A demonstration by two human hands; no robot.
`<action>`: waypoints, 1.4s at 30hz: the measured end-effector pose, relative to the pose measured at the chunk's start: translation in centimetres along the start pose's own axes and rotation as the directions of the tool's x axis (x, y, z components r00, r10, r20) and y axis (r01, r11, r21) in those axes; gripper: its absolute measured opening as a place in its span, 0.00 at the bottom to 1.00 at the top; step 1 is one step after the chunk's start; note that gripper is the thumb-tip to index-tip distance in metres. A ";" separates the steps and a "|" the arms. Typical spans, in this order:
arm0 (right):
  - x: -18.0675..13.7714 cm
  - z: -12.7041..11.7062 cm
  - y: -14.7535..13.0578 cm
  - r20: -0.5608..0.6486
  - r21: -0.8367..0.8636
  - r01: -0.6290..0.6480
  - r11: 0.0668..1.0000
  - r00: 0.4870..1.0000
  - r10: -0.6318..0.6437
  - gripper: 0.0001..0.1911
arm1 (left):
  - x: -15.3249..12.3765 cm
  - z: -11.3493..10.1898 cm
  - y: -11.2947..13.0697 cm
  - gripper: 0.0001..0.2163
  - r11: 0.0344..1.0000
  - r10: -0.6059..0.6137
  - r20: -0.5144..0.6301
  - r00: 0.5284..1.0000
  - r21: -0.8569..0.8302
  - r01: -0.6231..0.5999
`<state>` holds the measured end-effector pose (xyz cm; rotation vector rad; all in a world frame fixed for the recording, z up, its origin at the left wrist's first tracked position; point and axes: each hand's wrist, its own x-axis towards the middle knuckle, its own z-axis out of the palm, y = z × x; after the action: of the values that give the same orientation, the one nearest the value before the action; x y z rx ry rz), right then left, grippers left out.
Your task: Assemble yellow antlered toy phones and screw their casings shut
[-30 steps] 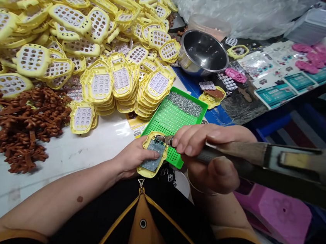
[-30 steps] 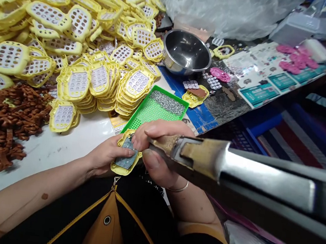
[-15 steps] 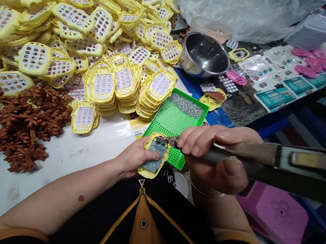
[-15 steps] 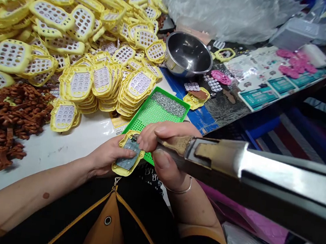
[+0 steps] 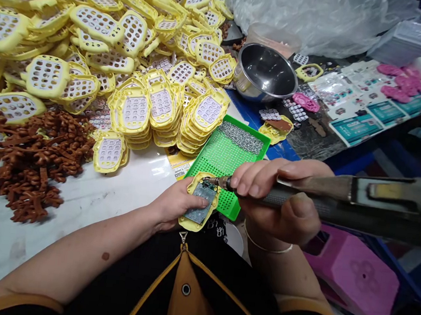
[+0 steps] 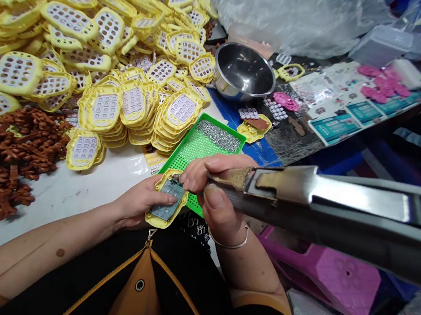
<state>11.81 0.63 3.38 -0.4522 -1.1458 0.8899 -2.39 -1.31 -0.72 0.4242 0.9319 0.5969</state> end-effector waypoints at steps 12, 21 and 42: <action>0.6 0.0 0.4 0.243 -0.042 -0.072 0.996 0.967 0.080 0.06 | 0.1 0.5 0.3 0.15 0.998 0.014 -0.026 1.000 0.063 -0.013; 0.4 -0.3 -0.6 0.320 -0.161 -0.119 0.980 0.933 0.166 0.09 | 0.4 0.3 0.1 0.15 1.000 0.023 0.031 0.999 -0.003 -0.023; -1.7 -6.4 3.6 0.014 -0.199 -0.047 0.979 0.999 0.051 0.07 | 0.0 0.5 0.6 0.17 0.998 -0.058 -0.045 0.997 -0.014 0.057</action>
<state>16.12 2.19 -2.54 -0.6390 -1.2518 0.8266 -2.17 -0.90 -0.16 0.3724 0.9799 0.5616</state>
